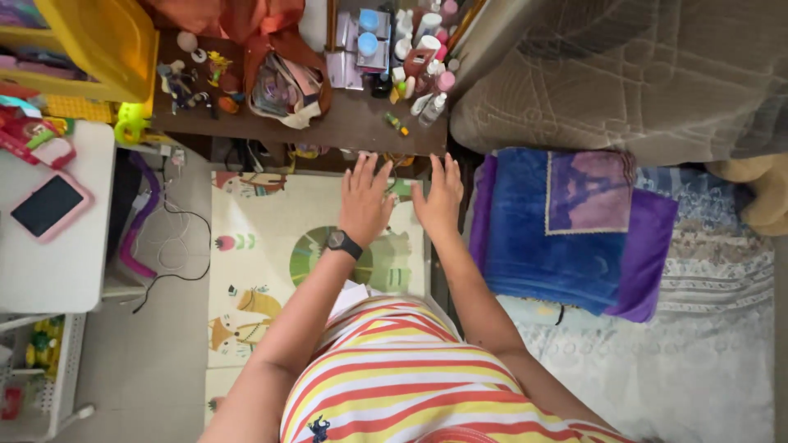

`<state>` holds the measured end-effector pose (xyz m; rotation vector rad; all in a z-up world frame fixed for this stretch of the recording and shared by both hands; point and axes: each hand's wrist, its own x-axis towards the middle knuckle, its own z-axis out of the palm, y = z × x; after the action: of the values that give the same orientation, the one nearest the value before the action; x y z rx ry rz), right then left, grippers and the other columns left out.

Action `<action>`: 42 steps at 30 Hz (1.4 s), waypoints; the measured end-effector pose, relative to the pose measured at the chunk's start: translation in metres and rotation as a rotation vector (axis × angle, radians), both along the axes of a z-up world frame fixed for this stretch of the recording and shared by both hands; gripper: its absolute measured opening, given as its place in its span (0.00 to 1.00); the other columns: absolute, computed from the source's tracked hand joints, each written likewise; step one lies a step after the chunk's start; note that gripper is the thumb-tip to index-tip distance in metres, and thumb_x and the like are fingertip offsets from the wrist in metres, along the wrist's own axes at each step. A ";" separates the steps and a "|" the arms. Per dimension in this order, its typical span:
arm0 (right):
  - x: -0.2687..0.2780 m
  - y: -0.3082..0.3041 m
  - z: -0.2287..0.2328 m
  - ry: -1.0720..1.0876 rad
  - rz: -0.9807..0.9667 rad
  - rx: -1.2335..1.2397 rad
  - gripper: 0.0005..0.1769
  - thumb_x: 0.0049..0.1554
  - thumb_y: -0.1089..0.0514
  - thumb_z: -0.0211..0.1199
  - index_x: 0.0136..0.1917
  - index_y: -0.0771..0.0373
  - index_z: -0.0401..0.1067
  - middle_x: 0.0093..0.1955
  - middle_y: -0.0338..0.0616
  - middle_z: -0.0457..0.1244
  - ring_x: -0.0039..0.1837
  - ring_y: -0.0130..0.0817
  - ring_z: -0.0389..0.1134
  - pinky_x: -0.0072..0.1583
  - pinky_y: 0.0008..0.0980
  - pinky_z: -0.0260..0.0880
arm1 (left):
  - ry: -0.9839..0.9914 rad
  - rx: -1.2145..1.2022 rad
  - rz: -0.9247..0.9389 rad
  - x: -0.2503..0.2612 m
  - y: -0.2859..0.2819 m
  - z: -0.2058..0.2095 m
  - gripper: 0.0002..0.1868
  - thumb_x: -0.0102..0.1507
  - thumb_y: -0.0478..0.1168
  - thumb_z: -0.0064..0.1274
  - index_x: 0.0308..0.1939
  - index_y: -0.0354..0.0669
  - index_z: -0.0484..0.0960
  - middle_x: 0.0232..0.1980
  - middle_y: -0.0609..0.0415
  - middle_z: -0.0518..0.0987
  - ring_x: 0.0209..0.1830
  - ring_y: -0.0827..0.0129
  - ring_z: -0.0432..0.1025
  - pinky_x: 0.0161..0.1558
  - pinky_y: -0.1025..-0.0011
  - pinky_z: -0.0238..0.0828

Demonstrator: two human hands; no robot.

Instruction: Folding a blanket, organizing toiletries, and managing electronic devices and cables in a bedroom.

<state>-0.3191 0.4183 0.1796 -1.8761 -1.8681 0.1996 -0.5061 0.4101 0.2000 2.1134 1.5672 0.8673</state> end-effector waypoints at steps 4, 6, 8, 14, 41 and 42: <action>-0.014 0.026 -0.005 -0.008 -0.030 -0.017 0.40 0.56 0.52 0.69 0.78 0.60 0.58 0.81 0.63 0.49 0.81 0.63 0.47 0.75 0.58 0.48 | 0.042 -0.035 -0.014 -0.020 0.034 0.004 0.34 0.62 0.43 0.58 0.73 0.48 0.67 0.77 0.45 0.61 0.81 0.48 0.51 0.74 0.44 0.48; -0.019 0.033 -0.007 -0.015 -0.047 -0.059 0.40 0.56 0.52 0.69 0.78 0.60 0.58 0.81 0.62 0.48 0.81 0.62 0.47 0.76 0.58 0.48 | 0.025 -0.017 -0.023 -0.028 0.047 0.005 0.34 0.64 0.43 0.57 0.73 0.47 0.66 0.77 0.44 0.60 0.81 0.47 0.50 0.74 0.43 0.47; -0.022 0.041 -0.008 -0.014 -0.062 -0.084 0.40 0.56 0.52 0.69 0.78 0.60 0.58 0.81 0.63 0.48 0.81 0.63 0.46 0.76 0.58 0.47 | 0.024 -0.038 -0.023 -0.035 0.055 0.005 0.34 0.63 0.42 0.57 0.73 0.47 0.66 0.77 0.43 0.60 0.81 0.47 0.50 0.74 0.43 0.47; -0.021 0.062 -0.023 -0.018 -0.071 -0.156 0.40 0.57 0.51 0.68 0.78 0.62 0.57 0.80 0.64 0.48 0.81 0.63 0.46 0.75 0.58 0.46 | 0.001 -0.057 -0.003 -0.043 0.070 -0.015 0.32 0.65 0.40 0.54 0.74 0.45 0.66 0.77 0.42 0.60 0.81 0.45 0.49 0.75 0.42 0.45; 0.059 0.261 -0.231 -0.102 -0.020 -0.661 0.24 0.54 0.52 0.65 0.62 0.62 0.71 0.53 0.59 0.69 0.53 0.58 0.71 0.54 0.53 0.72 | 0.148 -0.366 -0.025 0.055 0.257 -0.152 0.33 0.65 0.43 0.52 0.74 0.44 0.65 0.78 0.42 0.59 0.81 0.47 0.48 0.74 0.42 0.46; 0.060 0.269 -0.241 -0.127 -0.013 -0.711 0.22 0.55 0.52 0.64 0.60 0.63 0.71 0.51 0.60 0.69 0.52 0.58 0.71 0.54 0.53 0.72 | 0.175 -0.369 -0.036 0.058 0.263 -0.162 0.33 0.65 0.43 0.52 0.75 0.44 0.64 0.78 0.42 0.59 0.81 0.48 0.48 0.73 0.42 0.45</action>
<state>-0.2589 0.6876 -0.0613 -2.3910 -2.0324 0.8529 -0.4484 0.6727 0.0383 1.9799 1.6218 0.3521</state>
